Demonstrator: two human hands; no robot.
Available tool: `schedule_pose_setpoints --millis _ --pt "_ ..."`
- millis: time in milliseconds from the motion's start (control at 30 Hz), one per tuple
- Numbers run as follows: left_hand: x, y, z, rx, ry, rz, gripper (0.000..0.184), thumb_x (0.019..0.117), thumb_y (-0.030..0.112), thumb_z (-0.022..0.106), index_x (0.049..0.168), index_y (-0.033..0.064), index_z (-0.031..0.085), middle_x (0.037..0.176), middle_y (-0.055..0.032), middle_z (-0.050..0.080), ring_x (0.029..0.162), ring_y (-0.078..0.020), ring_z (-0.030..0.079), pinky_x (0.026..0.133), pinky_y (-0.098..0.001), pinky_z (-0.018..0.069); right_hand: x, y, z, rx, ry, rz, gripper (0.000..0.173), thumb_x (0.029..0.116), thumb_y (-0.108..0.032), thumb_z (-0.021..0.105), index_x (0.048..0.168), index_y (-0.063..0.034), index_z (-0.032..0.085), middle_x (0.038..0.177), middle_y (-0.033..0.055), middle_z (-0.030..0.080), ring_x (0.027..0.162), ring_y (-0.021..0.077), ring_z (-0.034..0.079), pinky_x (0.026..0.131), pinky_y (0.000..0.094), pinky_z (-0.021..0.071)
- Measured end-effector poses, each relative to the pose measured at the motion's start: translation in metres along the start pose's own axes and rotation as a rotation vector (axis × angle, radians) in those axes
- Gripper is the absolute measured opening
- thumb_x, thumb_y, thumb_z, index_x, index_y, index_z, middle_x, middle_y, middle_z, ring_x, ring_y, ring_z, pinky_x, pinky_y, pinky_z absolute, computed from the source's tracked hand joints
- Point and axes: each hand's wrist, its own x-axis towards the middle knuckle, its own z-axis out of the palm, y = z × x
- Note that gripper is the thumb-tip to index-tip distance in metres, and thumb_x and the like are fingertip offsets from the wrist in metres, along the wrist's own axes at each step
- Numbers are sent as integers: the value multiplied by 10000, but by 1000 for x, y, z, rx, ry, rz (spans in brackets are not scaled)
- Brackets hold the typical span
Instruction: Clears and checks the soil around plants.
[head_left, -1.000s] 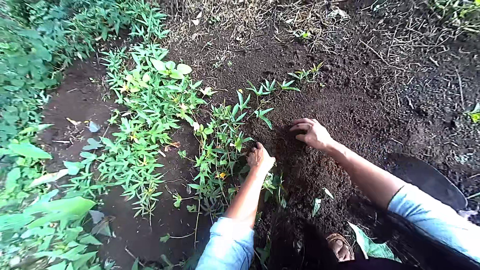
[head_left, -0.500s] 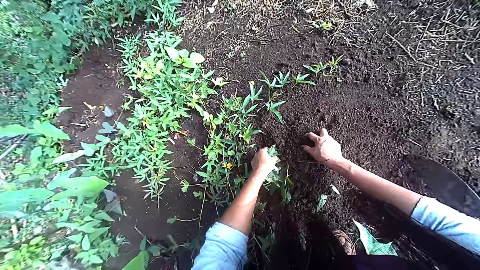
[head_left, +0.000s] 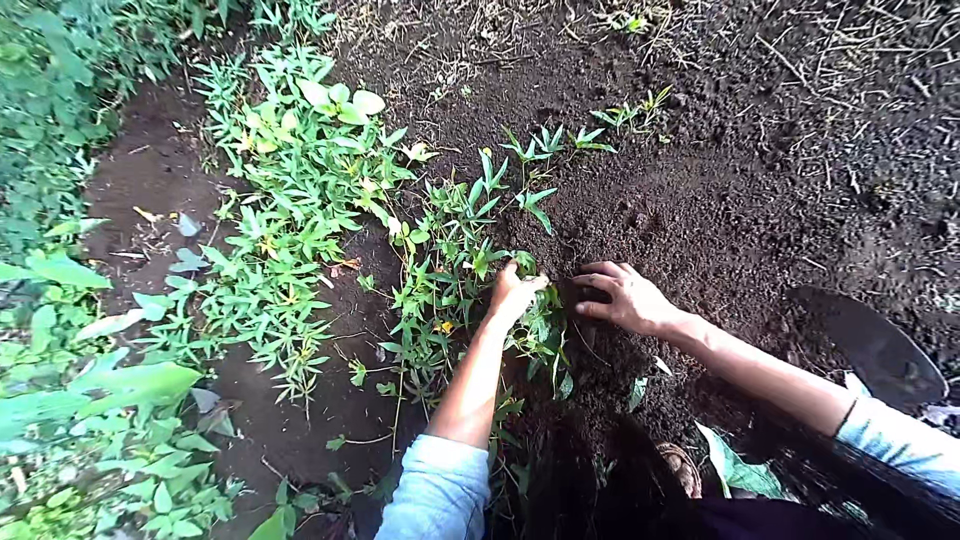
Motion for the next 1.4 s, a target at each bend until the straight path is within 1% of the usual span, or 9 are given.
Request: schedule_pose_setpoints --millis 67,200,333,533,667,900,1033,1233,1400 --pt "5 2 -4 -173 184 37 574 993 134 682 1484 -45 445 1420 -279 554 1279 -350 580 1073 -482 477 2 -17 12 -216 -171 46 681 921 -540 717 1467 -159 576 1587 163 433 1436 435 409 1094 616 419" --pt "-6 1 -38 -36 296 164 325 1018 -2 541 1335 -71 565 1275 -235 652 1052 -291 700 899 -440 586 -2 -36 -14 -224 -417 118 404 971 -373 708 1329 -187 692 1414 134 607 1234 403 609 991 645 480" --pt "-36 -11 -50 443 134 71 170 974 -12 565 1041 -13 721 1013 -206 727 930 -346 716 856 -552 579 14 -11 -41 -111 -135 145 343 904 -288 806 1224 -183 741 1238 166 700 1090 443 668 867 718 506" --pt "-54 -28 -14 565 -42 -193 269 994 79 592 1223 -42 661 1239 -243 673 1201 -357 645 1030 -524 512 48 16 -26 -148 53 121 738 909 -499 762 1485 -93 544 1615 252 353 1415 528 404 1017 716 438" --pt "-54 -40 -11 520 86 -94 278 949 -15 587 1209 -61 676 1311 -218 644 1244 -336 620 1065 -478 499 25 1 5 -253 130 -91 520 877 -317 823 1305 -51 696 1557 244 461 1484 458 362 1206 672 237" --pt "-8 -66 -4 493 237 93 726 984 42 595 1607 -39 232 1705 -247 128 1578 -366 199 1263 -468 259 24 -26 40 -230 -29 -216 515 957 -301 732 1371 -12 629 1462 255 547 1371 434 509 1190 581 332" --pt "16 -87 -4 512 334 129 891 900 17 669 1628 -28 159 1713 -235 109 1593 -362 134 1286 -478 169 30 -36 42 -203 -51 -171 467 948 -256 740 1349 -33 655 1487 216 533 1341 426 525 1132 581 397" --pt "-34 -80 12 436 95 147 419 1081 108 451 1425 -122 514 1562 -295 430 1502 -382 373 1254 -422 291 72 -42 -9 122 -1 -12 355 888 1 711 1242 -23 706 1394 237 599 1279 464 567 1002 692 454" --pt "-47 -77 -12 294 317 159 369 1023 -43 453 1354 -49 616 1451 -239 568 1359 -361 541 1151 -483 426 141 -31 0 -92 -48 66 647 987 -185 672 1521 72 410 1674 284 202 1556 484 162 1200 660 262"
